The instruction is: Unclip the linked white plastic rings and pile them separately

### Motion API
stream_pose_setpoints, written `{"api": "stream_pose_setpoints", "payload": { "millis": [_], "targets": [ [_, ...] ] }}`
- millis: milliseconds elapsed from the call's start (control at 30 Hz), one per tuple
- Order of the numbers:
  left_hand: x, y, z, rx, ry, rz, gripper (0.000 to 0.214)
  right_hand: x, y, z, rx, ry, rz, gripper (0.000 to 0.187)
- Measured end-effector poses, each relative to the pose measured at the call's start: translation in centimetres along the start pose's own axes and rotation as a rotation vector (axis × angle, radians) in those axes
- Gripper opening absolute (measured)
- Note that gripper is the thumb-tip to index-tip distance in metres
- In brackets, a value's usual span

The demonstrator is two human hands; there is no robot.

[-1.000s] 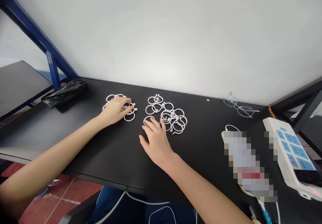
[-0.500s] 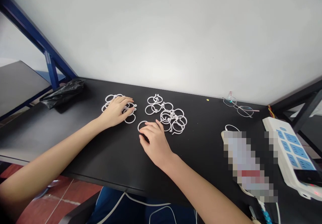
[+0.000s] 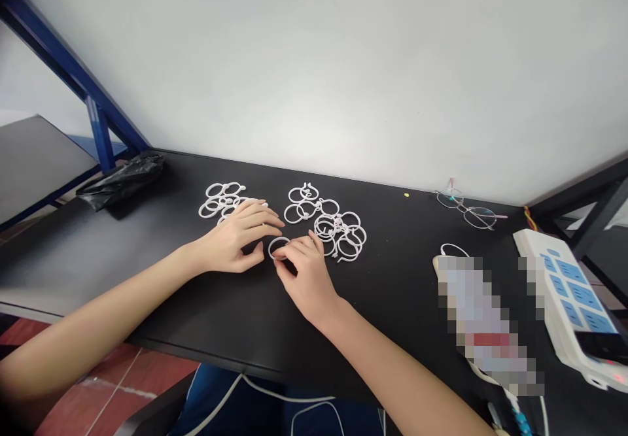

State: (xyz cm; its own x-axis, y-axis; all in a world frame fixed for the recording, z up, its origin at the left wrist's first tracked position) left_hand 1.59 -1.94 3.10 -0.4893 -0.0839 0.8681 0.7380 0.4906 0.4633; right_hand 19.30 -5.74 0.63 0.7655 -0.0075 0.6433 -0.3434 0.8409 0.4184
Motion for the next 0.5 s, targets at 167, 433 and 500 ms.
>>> {"api": "stream_pose_setpoints", "payload": {
  "millis": [167, 433, 500],
  "targets": [
    [0.01, 0.12, -0.09, -0.072, 0.037, -0.068, 0.017, 0.30, 0.00, 0.10, 0.074, 0.050, -0.147, 0.011],
    [-0.47, 0.08, -0.53, -0.090, -0.002, -0.029, 0.013, 0.74, 0.07, 0.38, 0.126, 0.077, -0.230, 0.012],
    [-0.48, 0.11, -0.60, -0.080, -0.016, -0.018, 0.015, 0.77, 0.08, 0.45, 0.136, 0.081, -0.232, 0.012]
  ]
}}
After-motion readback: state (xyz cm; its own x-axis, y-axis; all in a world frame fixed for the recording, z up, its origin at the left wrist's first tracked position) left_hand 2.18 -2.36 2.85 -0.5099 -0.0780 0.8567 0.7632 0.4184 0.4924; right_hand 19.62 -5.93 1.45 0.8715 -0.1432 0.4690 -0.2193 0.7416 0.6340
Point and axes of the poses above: each hand's wrist, its own y-axis towards the middle knuckle, its own x-axis out of the back of the hand, z = x × y, the point moved 2 cm from there along y, towards the middle knuckle, and after that the axes turned 3 degrees about -x, right-handed, at the moved point
